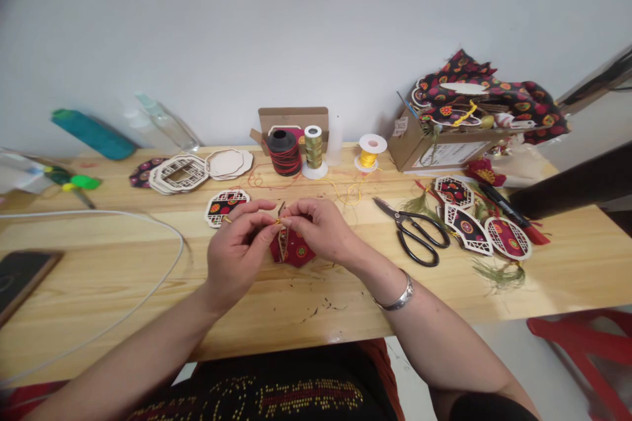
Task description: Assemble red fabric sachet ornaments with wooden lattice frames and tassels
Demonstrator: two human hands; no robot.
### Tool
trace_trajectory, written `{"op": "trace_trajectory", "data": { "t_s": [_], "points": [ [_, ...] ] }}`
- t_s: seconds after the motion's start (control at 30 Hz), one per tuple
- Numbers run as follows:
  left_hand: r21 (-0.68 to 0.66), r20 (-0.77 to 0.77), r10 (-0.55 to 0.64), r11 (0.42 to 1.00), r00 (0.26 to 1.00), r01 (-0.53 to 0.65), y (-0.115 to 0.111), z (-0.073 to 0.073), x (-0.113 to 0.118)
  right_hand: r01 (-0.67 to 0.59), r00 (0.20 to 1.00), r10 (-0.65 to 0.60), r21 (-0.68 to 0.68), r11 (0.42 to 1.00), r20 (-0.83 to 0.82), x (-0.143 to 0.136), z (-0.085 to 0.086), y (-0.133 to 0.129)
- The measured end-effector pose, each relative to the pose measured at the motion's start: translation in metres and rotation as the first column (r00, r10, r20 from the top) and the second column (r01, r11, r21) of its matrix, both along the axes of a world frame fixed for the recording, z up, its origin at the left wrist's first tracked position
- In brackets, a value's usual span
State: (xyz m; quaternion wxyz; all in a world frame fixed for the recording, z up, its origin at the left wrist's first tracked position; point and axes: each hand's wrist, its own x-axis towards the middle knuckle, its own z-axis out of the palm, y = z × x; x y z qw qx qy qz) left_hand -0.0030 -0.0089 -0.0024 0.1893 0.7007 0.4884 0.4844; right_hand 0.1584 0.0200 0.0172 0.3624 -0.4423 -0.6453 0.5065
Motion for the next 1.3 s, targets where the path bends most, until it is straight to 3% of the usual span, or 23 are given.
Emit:
{"op": "trace_trajectory", "data": {
  "t_s": [0.23,0.53,0.93,1.1,1.3],
  "points": [
    [-0.078,0.084,-0.042,0.996,0.996,0.049,-0.0007,0.0010,-0.0017,0.015,1.000,-0.015,-0.058,0.998,-0.008,0.0012,-0.0002,0.0016],
    [-0.073,0.105,-0.068,0.994,0.992,0.076,-0.0013,0.0045,-0.0009,0.100,0.995,-0.099,-0.083,0.992,0.014,0.0009,-0.0023,0.0044],
    [0.051,0.137,-0.148,0.989,0.979,0.142,-0.0042,0.0040,-0.0003,0.124,0.990,-0.122,-0.035,0.992,0.067,-0.0007,-0.0013,0.0032],
    [-0.064,0.230,-0.118,0.989,0.966,0.136,-0.0029,0.0045,-0.0010,0.120,0.993,-0.120,0.021,0.993,0.003,0.0012,-0.0031,0.0028],
    [-0.263,0.411,-0.064,0.947,0.909,0.185,-0.0025,0.0024,-0.0005,0.098,0.995,-0.090,0.201,0.975,-0.050,0.0027,-0.0002,0.0002]
  ]
}}
